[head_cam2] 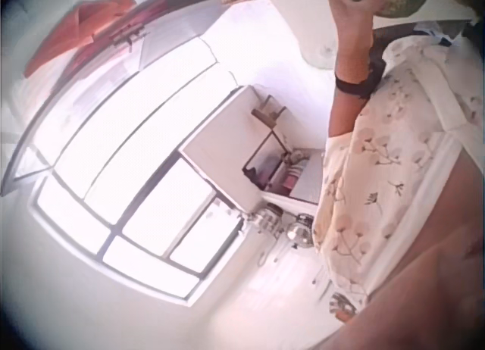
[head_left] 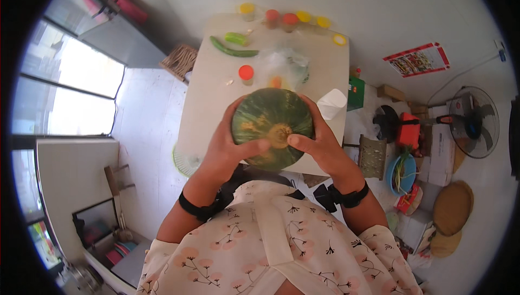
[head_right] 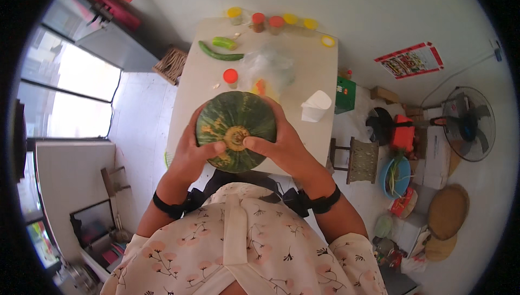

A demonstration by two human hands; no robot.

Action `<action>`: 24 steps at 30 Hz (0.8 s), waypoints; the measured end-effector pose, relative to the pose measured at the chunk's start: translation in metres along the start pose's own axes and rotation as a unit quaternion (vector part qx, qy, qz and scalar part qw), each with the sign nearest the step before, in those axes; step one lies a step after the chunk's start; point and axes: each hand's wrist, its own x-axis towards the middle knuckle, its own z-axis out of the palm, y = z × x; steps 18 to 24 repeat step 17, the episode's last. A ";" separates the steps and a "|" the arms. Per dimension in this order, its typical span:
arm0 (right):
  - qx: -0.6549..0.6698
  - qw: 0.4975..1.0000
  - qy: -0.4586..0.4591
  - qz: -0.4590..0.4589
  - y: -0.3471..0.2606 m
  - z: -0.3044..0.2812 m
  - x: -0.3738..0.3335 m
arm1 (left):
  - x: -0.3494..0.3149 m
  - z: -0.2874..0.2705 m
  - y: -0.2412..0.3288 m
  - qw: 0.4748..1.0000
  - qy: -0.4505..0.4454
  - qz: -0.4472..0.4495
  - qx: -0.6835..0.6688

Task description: The person walks from a counter to a table and uses both hands to untie a knot in a plastic bag, removes a netted melon from the bag, and then pulls off the plastic netting to reveal the melon.

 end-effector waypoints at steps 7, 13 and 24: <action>0.037 0.985 -0.169 0.016 -0.004 0.049 0.002 | -0.066 -0.049 0.010 0.993 0.045 0.018 -0.106; -0.202 0.938 -0.263 -0.105 0.001 0.112 0.002 | -0.122 -0.100 0.006 0.982 0.019 0.029 -0.183; -0.270 0.903 -0.307 -0.134 0.007 0.168 0.000 | -0.170 -0.139 0.012 0.976 0.046 0.033 -0.208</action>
